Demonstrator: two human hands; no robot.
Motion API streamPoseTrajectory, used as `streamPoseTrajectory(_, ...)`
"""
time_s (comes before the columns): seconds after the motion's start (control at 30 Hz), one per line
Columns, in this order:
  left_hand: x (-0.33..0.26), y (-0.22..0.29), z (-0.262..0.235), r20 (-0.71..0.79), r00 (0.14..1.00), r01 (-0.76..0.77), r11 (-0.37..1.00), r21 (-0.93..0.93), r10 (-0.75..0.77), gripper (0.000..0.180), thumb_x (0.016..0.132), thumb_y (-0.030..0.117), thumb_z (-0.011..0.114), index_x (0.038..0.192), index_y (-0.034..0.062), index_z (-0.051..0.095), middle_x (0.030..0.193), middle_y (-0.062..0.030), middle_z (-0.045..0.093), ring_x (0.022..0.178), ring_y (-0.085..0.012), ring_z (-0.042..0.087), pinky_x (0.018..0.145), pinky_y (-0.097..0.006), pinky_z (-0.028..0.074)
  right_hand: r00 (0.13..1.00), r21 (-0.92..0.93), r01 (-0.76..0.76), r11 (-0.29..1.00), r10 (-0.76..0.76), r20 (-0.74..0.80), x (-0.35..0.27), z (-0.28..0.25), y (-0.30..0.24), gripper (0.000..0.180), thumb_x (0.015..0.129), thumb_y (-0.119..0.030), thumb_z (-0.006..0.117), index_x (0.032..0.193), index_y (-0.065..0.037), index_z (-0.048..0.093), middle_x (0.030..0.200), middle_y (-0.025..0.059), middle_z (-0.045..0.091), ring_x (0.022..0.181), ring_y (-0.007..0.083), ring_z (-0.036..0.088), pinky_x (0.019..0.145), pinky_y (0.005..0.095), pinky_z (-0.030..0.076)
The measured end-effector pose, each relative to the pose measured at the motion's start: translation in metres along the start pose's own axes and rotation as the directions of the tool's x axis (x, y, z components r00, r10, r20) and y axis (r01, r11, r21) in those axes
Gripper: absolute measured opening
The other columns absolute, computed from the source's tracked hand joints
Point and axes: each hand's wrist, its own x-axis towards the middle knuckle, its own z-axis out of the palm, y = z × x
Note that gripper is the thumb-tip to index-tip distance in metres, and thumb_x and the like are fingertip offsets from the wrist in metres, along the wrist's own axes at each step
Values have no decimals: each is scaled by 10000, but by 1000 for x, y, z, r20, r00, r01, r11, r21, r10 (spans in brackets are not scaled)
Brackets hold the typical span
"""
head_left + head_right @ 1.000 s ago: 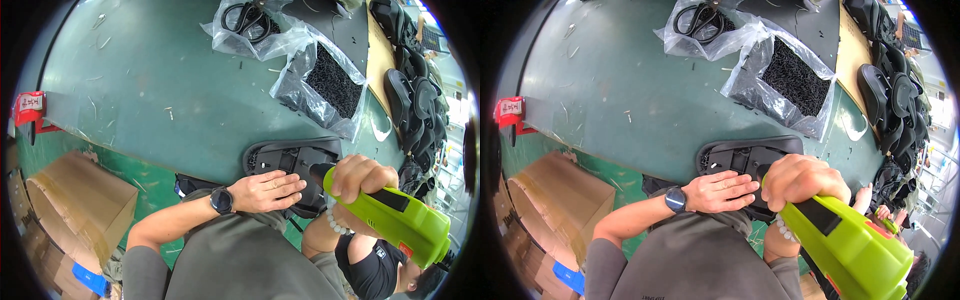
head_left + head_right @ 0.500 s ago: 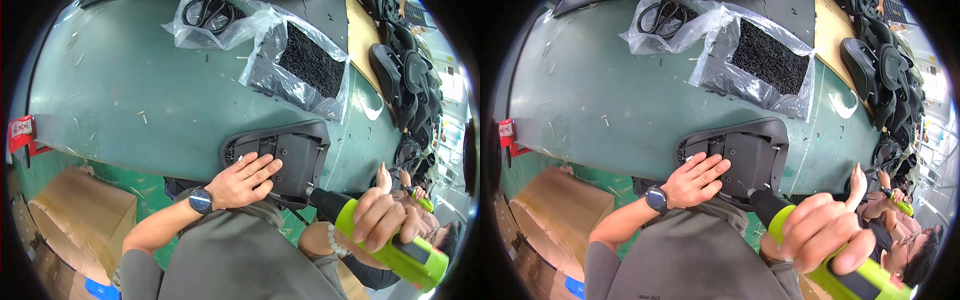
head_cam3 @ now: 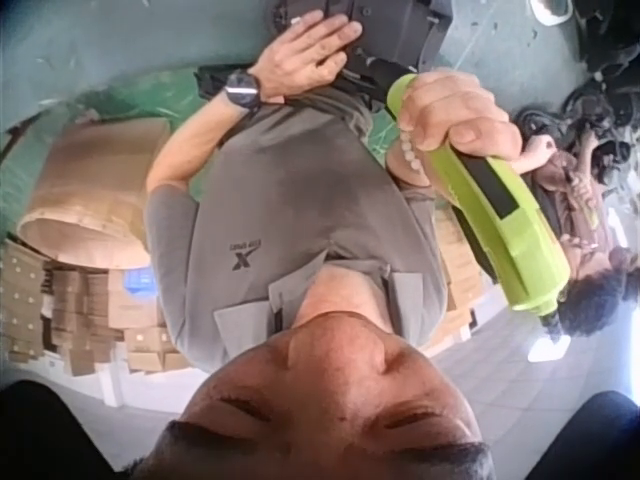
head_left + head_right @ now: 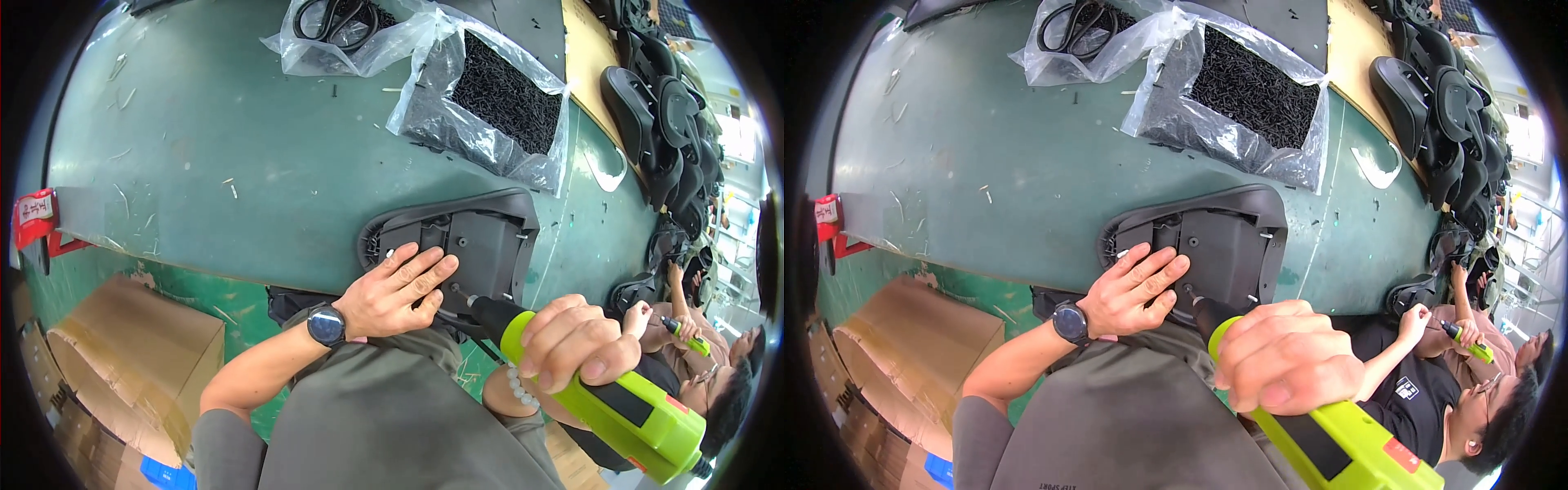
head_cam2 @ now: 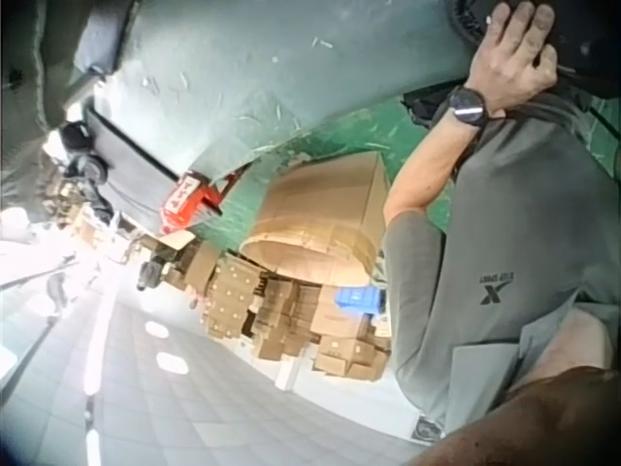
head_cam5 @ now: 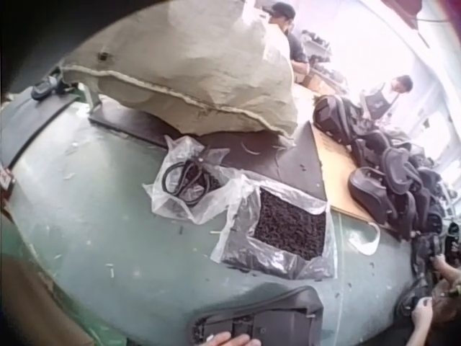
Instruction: Manually assemble bicycle saddles by driving screws into the plastic base using an electric screwdriver.
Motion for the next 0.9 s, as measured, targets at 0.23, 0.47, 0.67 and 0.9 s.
streamPoseTrajectory(0.23,-1,1,0,10,1000,18,1000,-1,-18,183,812,80,645,772,85,466,1347,-163,551,1185,-304,576,1058,-475,408,998,-14,-25,1000,26,49,1,6,4,71,852,-46,600,900,-11,561,797,136,676,695,282,669,641,370,553)
streamPoseTrajectory(0.47,0,1,-1,6,1000,13,1000,-6,-13,116,807,61,613,806,74,498,1299,-158,587,1140,-302,607,1025,-483,436,987,-17,-122,992,123,107,4,9,6,128,809,-66,654,904,-3,596,799,129,683,726,279,684,664,376,561)
streamPoseTrajectory(0.67,1,-2,-9,49,998,-23,999,-28,24,135,832,93,629,870,88,500,1330,-150,566,1182,-307,581,1044,-473,417,953,23,-65,998,69,-294,2,35,9,247,917,-191,586,1064,6,563,733,154,647,617,268,627,559,378,526)
streamPoseTrajectory(0.9,2,1,-14,115,993,7,998,-59,0,129,803,153,640,890,80,577,1377,-136,530,1248,-280,529,1057,-428,402,996,55,-67,996,70,-54,8,9,14,479,957,-504,385,985,-51,540,697,91,604,581,235,565,580,351,462)
